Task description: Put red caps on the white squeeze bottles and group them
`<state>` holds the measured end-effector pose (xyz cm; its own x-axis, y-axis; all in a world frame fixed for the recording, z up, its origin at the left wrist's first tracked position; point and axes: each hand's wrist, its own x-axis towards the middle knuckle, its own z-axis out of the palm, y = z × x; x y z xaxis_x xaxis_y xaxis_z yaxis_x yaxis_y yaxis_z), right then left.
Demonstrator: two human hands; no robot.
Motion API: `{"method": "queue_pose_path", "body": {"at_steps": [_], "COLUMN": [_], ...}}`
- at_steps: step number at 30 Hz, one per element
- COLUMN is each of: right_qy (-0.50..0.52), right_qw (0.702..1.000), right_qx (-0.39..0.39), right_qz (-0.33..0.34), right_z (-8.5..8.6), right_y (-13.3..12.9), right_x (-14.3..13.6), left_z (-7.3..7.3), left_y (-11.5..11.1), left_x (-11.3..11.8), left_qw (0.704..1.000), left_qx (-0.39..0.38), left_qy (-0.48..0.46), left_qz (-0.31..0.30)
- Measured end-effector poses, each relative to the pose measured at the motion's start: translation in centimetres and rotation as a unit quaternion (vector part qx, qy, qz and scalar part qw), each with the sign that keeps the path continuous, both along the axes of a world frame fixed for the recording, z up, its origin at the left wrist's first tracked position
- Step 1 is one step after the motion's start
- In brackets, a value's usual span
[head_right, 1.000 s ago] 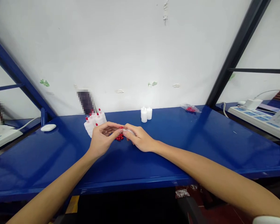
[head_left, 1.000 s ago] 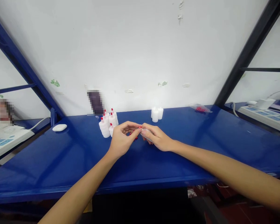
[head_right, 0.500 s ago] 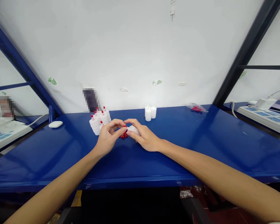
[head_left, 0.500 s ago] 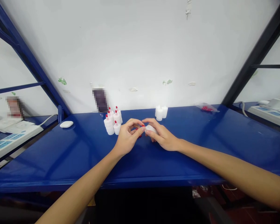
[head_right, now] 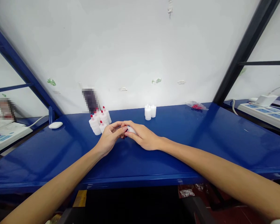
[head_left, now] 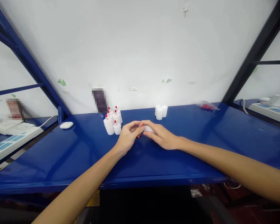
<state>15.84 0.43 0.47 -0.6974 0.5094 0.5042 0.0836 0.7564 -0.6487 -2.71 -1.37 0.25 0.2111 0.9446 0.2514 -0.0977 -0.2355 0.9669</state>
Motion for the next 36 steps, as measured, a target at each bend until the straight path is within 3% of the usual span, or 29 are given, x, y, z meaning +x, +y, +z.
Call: {"method": "queue_pose_path", "body": {"at_steps": [7, 10, 11, 13, 15, 17, 19, 23, 27, 31, 36], "right_qy": [-0.008, -0.021, -0.023, -0.022, -0.017, -0.017, -0.019, -0.006, 0.006, 0.065, 0.083], "right_qw": [0.997, 0.995, 0.995, 0.995, 0.996, 0.996, 0.996, 0.993, 0.988, 0.988, 0.987], "right_qx": [0.018, 0.009, 0.012, 0.027, 0.044, 0.050, 0.047, 0.029, 0.024, 0.031, -0.069], "right_qz": [-0.073, -0.094, -0.094, -0.088, -0.077, -0.069, -0.076, -0.114, -0.151, -0.138, -0.122], "right_z": [-0.9, -0.9, -0.9, -0.8, -0.7, -0.6, -0.6, -0.7, -0.7, -0.7, -1.2], "right_y": [0.5, 0.5, 0.5, 0.6, 0.6, 0.7, 0.8, 0.9, 0.6, 0.3, 0.8], "right_x": [0.0, 0.1, 0.2, 0.3, 0.4, 0.4, 0.3, 0.2, 0.3, 0.7, 0.8], "left_z": [0.2, 1.2, 1.6, 2.2, 2.5, 2.4, 2.1, 1.5, 1.3, 1.4, 1.5], "left_y": [0.1, 0.7, 1.0, 1.6, 2.2, 2.8, 3.3, 4.2, 4.5, 4.4, 3.1], "left_x": [0.1, -2.1, -3.3, -6.2, -8.9, -10.8, -11.7, -11.5, -11.3, -11.2, -10.1], "left_qw": [0.997, 0.975, 0.953, 0.877, 0.802, 0.760, 0.755, 0.777, 0.771, 0.767, 0.738], "left_qx": [0.064, 0.162, 0.208, 0.319, 0.383, 0.401, 0.400, 0.390, 0.382, 0.371, 0.412], "left_qy": [0.028, 0.034, 0.045, 0.139, 0.257, 0.324, 0.345, 0.348, 0.375, 0.408, 0.390], "left_qz": [0.030, 0.149, 0.214, 0.332, 0.381, 0.397, 0.389, 0.351, 0.346, 0.328, 0.364]}}
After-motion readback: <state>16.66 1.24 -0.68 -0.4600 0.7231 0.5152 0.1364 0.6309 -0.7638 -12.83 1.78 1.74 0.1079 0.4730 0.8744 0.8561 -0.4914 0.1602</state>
